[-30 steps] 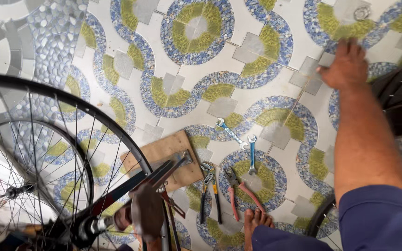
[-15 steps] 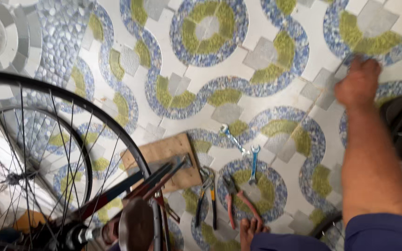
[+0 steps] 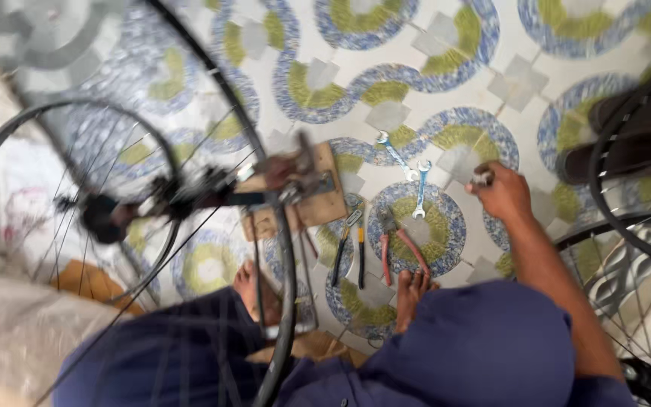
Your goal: The person rotates a bicycle wheel mounted on a stand, adjusting the tension of individual spokes by hand and using a spoke wrench to align the rim.
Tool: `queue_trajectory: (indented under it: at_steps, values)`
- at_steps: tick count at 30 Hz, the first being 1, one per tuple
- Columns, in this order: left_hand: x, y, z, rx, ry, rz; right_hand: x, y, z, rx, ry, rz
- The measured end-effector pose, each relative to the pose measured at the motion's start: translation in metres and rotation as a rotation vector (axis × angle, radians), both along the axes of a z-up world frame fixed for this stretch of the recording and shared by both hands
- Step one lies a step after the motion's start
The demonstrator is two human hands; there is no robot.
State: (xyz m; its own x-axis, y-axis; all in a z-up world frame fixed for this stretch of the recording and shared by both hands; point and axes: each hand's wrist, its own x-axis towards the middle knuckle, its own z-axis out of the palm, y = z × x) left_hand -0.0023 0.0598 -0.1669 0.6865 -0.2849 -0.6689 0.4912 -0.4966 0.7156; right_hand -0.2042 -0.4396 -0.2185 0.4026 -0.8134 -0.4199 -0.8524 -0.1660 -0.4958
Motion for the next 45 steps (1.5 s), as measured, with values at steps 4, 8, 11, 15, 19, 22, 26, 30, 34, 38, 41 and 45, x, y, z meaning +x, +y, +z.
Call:
queue_trajectory:
  at_steps: [4,8,11,15,19,22,26,30,34,38,41,45]
  values:
    - [0.091,0.075,0.095,-0.183,-0.296,0.285,-0.007,0.008,0.071,-0.129,-0.142,0.202]
    - [0.161,0.139,0.247,-0.529,-0.686,0.476,-0.009,-0.001,0.17,-0.087,-0.421,0.173]
    - [0.147,0.112,0.321,-0.144,-1.211,0.211,0.019,0.023,0.238,-0.135,-0.534,0.27]
    - [0.094,0.009,0.372,-0.507,-0.871,-0.361,0.067,0.132,0.323,-0.298,-0.533,0.334]
    - [0.065,-0.023,0.378,-0.607,-1.118,-0.539,0.108,0.23,0.354,-0.244,-0.484,0.43]
    - [0.049,-0.012,0.342,-0.625,-1.074,-0.598,0.123,0.265,0.333,-0.01,-0.656,0.334]
    - [0.037,0.015,0.275,-0.557,-1.154,-0.745,0.119,0.275,0.268,-0.079,-0.694,0.388]
    - [0.033,0.024,0.223,-0.205,-1.151,-0.843,0.12,0.25,0.217,-0.383,-0.209,0.685]
    - [0.03,0.027,0.225,-0.169,-1.126,-0.882,0.139,0.252,0.218,0.206,-0.592,0.184]
    - [0.035,0.025,0.26,-0.248,-1.105,-0.835,0.149,0.262,0.223,0.33,-0.438,0.1]
    - [0.042,0.02,0.297,-0.382,-1.115,-0.766,0.144,0.266,0.214,0.25,-0.513,0.218]
    - [0.046,0.018,0.316,-0.562,-1.152,-0.662,0.136,0.272,0.202,0.309,-0.456,0.169]
